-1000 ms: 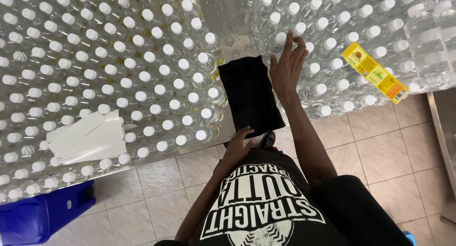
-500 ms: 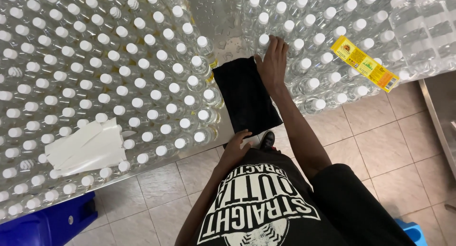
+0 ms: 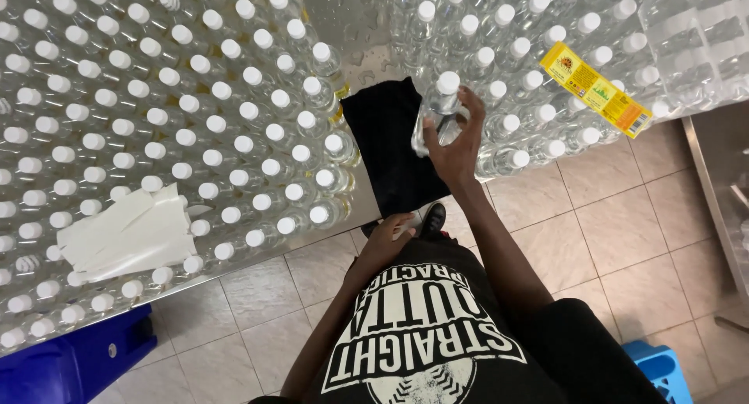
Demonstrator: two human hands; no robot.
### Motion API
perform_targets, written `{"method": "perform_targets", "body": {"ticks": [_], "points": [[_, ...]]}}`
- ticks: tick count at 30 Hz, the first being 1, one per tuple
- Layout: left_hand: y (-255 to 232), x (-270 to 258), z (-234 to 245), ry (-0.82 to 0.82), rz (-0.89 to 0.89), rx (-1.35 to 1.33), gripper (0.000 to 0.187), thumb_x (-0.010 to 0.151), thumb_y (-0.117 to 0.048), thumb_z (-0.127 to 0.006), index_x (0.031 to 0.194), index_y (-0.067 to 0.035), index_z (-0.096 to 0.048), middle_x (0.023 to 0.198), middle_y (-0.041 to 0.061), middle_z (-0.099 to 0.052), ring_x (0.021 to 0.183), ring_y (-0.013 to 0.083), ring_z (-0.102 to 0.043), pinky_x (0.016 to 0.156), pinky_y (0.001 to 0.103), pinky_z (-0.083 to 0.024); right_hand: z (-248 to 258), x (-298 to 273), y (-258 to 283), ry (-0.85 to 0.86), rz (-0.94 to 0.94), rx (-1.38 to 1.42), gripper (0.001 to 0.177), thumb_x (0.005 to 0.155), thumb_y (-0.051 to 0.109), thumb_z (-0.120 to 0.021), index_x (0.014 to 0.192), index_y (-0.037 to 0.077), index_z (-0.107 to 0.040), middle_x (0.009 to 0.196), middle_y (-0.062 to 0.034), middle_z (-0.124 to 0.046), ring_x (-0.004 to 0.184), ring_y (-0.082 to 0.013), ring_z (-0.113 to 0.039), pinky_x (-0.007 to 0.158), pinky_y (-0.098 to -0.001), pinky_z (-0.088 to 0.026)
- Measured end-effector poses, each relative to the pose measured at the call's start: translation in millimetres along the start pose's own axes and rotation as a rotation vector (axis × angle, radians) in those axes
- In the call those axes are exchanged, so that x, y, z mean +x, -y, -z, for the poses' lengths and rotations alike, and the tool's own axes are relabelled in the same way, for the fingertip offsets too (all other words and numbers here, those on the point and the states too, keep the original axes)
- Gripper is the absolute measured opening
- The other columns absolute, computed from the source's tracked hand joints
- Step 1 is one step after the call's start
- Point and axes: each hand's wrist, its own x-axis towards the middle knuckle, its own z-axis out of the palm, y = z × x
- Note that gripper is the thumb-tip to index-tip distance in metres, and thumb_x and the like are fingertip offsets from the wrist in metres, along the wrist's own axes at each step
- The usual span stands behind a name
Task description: Manually applying adhesive labels to plastic water bottles at a production workstation.
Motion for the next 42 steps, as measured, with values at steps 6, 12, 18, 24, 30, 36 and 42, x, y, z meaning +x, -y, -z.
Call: {"method": "perform_targets", "body": {"ticks": [6, 12, 18, 24, 30, 36, 42], "points": [[-30.5, -10.7, -2.1, 0.031, 0.021, -0.055, 0.039, 0.112, -0.031, -0.065, 0.141, -0.006, -0.069, 0.140, 0.027, -0.069, 0.142, 0.0442, -0.060, 0.123, 0.049, -0.047, -21.4, -24.7, -25.2, 0.427, -0.428, -0.160, 0.068, 0.088, 0.041, -0.090, 0.146, 0.019, -0.063, 0.134, -0.0200, -0.069, 0.120, -0.0476, -0.070, 0.097, -0.0627, -0.060], [-22.7, -7.1, -1.9, -0.057, 0.006, -0.183, 0.032, 0.108, -0.018, -0.064, 0.138, -0.009, -0.072, 0.137, 0.028, -0.070, 0.135, 0.0416, -0.065, 0.117, 0.051, -0.052, -58.9, -68.7, -68.4, 0.564, -0.293, -0.363, 0.065, 0.090, 0.041, -0.086, 0.145, 0.012, -0.066, 0.134, -0.0218, -0.066, 0.114, -0.0442, -0.074, 0.087, -0.0611, -0.064], [-37.2, 1.5, -3.6, -0.079, -0.021, -0.178, 0.035, 0.109, -0.019, -0.059, 0.139, -0.004, -0.071, 0.133, 0.035, -0.068, 0.130, 0.0495, -0.067, 0.113, 0.057, -0.053, -35.3, -48.9, -37.7, 0.598, -0.102, -0.416, 0.057, 0.104, 0.036, -0.077, 0.149, 0.007, -0.059, 0.139, -0.0261, -0.057, 0.126, -0.0510, -0.065, 0.086, -0.0619, -0.067], [-52.7, 9.3, -13.7, -0.144, -0.047, -0.189, 0.033, 0.108, -0.021, -0.063, 0.135, -0.008, -0.075, 0.120, 0.026, -0.072, 0.116, 0.0357, -0.072, 0.107, 0.054, -0.057, 76.7, 9.0, -24.3, 0.013, 0.269, -0.619, 0.033, 0.099, 0.014, -0.079, 0.130, 0.025, -0.077, 0.118, 0.0037, -0.072, 0.107, -0.0217, -0.072, 0.081, -0.0305, -0.063], [-34.5, 35.6, -19.6, -0.133, -0.158, -0.208, 0.033, 0.110, -0.024, -0.064, 0.135, -0.002, -0.073, 0.111, 0.029, -0.074, 0.109, 0.0402, -0.076, 0.100, 0.052, -0.061, 192.6, 57.2, -48.2, 0.140, 0.195, -0.976, 0.040, 0.102, -0.010, -0.064, 0.139, 0.002, -0.073, 0.136, -0.0214, -0.076, 0.138, -0.0431, -0.060, 0.111, -0.0543, -0.049], [-48.5, 36.2, -24.8, -0.130, -0.198, -0.185, 0.032, 0.110, -0.025, -0.066, 0.133, -0.003, -0.074, 0.108, 0.026, -0.076, 0.105, 0.0360, -0.077, 0.098, 0.050, -0.062, 211.4, 41.7, -115.7, 0.009, 0.329, -1.124, 0.027, 0.109, 0.007, -0.067, 0.130, 0.019, -0.080, 0.121, -0.0004, -0.084, 0.121, -0.0219, -0.077, 0.121, -0.0445, -0.044], [-65.2, 38.2, -27.9, -0.130, -0.248, -0.207, 0.027, 0.109, -0.015, -0.064, 0.131, -0.003, -0.075, 0.113, 0.023, -0.079, 0.109, 0.0333, -0.077, 0.097, 0.048, -0.063, 216.0, 48.7, -81.1, -0.235, 0.384, -0.907, 0.028, 0.099, -0.005, -0.076, 0.115, 0.015, -0.085, 0.113, -0.0010, -0.086, 0.105, -0.0218, -0.081, 0.113, -0.0398, -0.054]]}}
